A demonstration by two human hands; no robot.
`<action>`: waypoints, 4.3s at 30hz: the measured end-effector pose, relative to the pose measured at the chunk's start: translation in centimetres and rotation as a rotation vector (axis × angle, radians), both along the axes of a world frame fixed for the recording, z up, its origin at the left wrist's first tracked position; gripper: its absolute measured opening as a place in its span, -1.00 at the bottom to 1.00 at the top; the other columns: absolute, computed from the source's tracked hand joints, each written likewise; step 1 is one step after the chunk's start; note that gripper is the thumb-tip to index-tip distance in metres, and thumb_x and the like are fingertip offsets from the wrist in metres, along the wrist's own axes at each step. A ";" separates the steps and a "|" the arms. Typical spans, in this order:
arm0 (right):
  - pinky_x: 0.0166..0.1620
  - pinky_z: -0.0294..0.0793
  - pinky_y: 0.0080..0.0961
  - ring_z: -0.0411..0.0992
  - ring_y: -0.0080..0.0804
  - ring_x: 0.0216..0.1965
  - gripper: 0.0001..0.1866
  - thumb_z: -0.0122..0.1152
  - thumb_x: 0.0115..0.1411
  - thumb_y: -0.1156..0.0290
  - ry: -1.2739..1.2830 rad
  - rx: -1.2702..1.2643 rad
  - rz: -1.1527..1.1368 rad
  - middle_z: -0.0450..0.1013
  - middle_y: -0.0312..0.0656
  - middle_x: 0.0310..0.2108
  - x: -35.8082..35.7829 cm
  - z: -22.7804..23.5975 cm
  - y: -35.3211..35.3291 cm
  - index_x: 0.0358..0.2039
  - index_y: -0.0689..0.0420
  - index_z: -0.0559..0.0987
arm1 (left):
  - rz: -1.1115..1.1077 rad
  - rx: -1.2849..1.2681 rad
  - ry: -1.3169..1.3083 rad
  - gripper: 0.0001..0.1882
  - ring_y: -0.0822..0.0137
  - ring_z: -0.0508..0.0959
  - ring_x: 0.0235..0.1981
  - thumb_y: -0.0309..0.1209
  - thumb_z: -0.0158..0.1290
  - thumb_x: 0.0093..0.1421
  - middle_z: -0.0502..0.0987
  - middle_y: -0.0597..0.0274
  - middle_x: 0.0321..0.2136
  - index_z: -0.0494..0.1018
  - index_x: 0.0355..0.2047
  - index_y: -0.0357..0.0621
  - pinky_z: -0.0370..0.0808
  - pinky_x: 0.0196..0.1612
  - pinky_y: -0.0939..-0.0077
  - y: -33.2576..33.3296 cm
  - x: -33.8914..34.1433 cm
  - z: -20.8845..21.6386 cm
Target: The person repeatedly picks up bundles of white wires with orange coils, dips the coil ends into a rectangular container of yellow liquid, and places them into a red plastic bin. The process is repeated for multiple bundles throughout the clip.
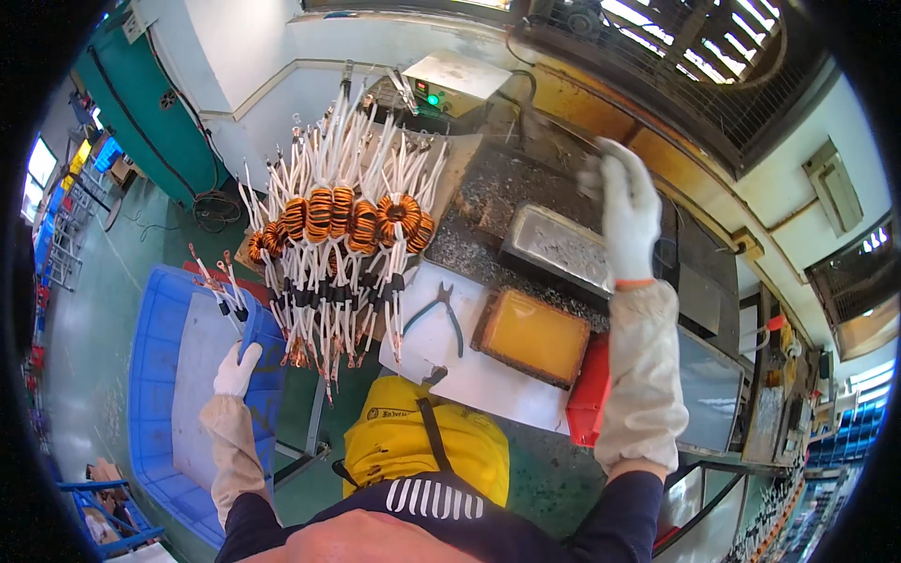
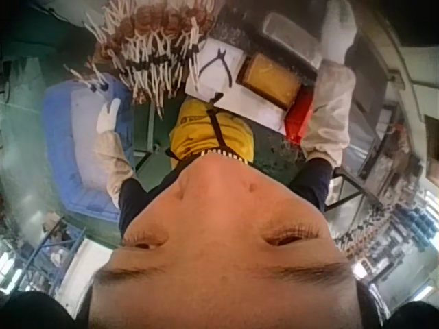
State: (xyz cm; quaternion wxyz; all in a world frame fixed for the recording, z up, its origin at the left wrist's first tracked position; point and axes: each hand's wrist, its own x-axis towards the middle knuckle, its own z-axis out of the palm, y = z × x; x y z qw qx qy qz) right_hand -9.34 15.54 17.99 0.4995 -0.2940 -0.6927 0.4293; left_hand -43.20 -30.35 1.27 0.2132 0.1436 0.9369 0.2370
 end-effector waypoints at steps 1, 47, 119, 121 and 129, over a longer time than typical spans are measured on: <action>-0.15 0.56 -0.56 0.54 -0.51 -0.26 -0.71 -0.04 0.38 0.41 0.025 0.011 0.057 0.54 -0.16 -0.18 -2.6 -0.3 0.4 0.04 0.20 0.49 | -0.004 0.007 -0.002 -0.37 0.06 0.56 -0.07 0.18 0.05 0.12 0.59 0.02 -0.15 0.47 0.04 0.02 0.40 0.02 0.28 0.2 0.2 0.4; -0.11 0.48 -0.52 0.57 -0.38 -0.21 -0.74 0.06 0.30 0.25 -0.220 0.285 0.097 0.59 -0.17 -0.26 -23.6 -1.0 2.7 -0.07 -0.01 0.59 | 0.000 0.056 -0.066 -0.38 0.05 0.56 -0.09 0.11 0.03 0.14 0.58 -0.02 -0.15 0.45 0.04 -0.07 0.42 0.00 0.26 0.2 0.1 1.4; -0.03 0.43 -0.11 0.46 0.15 -0.09 -0.58 -0.07 0.28 0.03 -0.667 -0.025 -0.415 0.53 0.13 -0.20 1.2 -12.7 8.1 -0.14 0.09 0.56 | -0.070 0.045 0.020 -0.21 0.07 0.46 0.09 0.20 0.01 0.16 0.49 -0.04 0.04 0.36 0.16 -0.22 0.29 0.16 0.35 -0.9 -1.4 -2.2; -0.03 0.43 -0.10 0.46 0.15 -0.09 -0.58 -0.07 0.28 0.03 -0.674 -0.021 -0.423 0.52 0.13 -0.20 1.3 -12.6 8.0 -0.14 0.09 0.56 | -0.041 -0.021 0.092 -0.20 0.07 0.45 0.09 0.20 0.01 0.16 0.49 -0.05 0.04 0.36 0.16 -0.23 0.29 0.16 0.35 -1.2 -1.6 -2.7; -0.04 0.44 -0.08 0.47 0.17 -0.12 -0.59 -0.05 0.27 0.05 -0.715 -0.028 -0.504 0.53 0.14 -0.22 4.1 -12.5 8.6 -0.16 0.10 0.57 | -0.071 0.015 0.027 -0.20 0.06 0.45 0.10 0.21 0.02 0.15 0.49 -0.06 0.04 0.36 0.16 -0.21 0.29 0.16 0.35 -0.5 -0.9 -1.4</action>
